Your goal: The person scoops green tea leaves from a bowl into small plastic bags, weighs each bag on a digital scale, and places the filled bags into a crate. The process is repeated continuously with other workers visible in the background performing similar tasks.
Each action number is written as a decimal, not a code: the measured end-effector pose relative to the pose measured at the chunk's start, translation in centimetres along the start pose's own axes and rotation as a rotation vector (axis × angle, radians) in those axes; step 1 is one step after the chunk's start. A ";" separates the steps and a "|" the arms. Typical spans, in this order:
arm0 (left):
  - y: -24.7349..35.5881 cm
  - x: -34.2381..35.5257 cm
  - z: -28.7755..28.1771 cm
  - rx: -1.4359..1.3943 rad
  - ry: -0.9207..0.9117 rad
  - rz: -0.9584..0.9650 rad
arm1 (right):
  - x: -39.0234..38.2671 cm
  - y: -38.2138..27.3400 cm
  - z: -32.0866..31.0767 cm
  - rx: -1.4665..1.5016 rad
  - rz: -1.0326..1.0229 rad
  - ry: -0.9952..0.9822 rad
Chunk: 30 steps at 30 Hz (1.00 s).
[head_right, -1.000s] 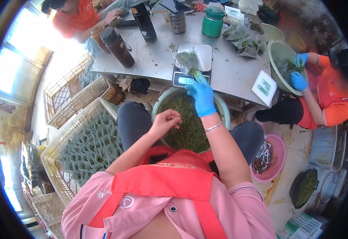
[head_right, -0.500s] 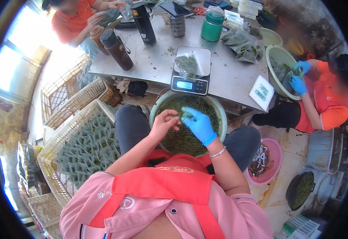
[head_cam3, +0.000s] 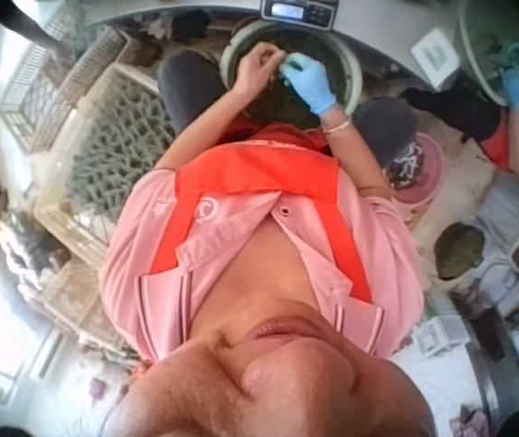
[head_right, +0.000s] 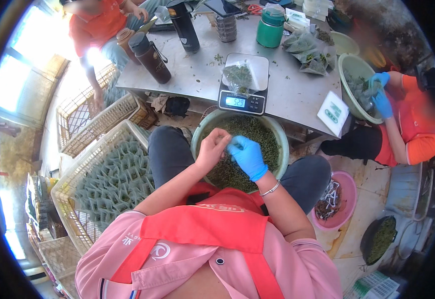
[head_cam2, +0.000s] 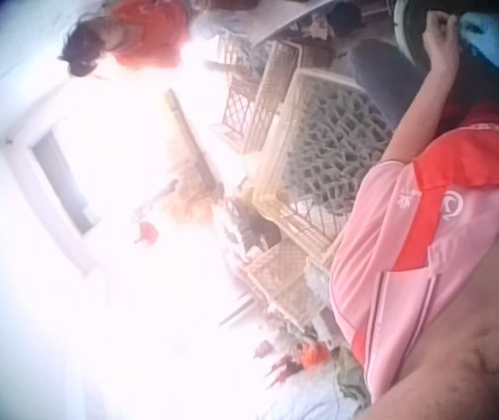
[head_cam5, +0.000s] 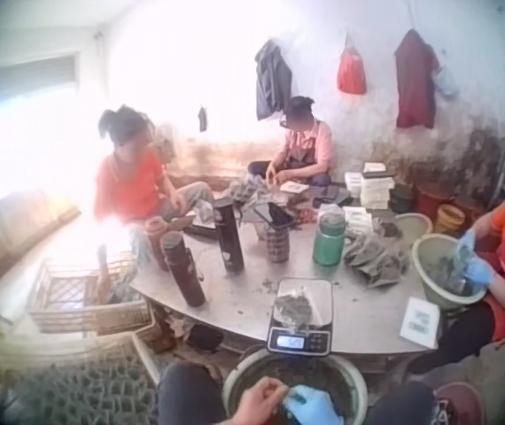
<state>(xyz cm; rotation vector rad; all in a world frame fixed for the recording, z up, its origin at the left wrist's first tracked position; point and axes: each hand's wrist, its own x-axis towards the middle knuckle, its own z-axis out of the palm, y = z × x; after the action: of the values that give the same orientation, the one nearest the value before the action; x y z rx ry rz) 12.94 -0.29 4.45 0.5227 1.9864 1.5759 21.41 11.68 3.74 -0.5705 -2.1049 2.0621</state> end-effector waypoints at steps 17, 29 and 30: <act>0.1 5.0 -6.8 0.250 -0.015 0.136 | 11.3 -1.2 -2.9 -1.023 -0.541 0.442; -0.4 11.1 -8.2 0.849 0.403 0.388 | 10.4 -12.0 4.8 -1.172 -0.683 0.012; -0.7 11.1 -7.9 0.835 0.379 0.338 | 10.3 -11.4 5.0 -1.172 -0.636 0.009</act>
<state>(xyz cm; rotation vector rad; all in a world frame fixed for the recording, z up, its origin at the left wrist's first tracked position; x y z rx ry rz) -0.66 0.26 3.18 0.9661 2.9693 0.9866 8.24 10.81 13.07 0.0461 -2.7984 0.3919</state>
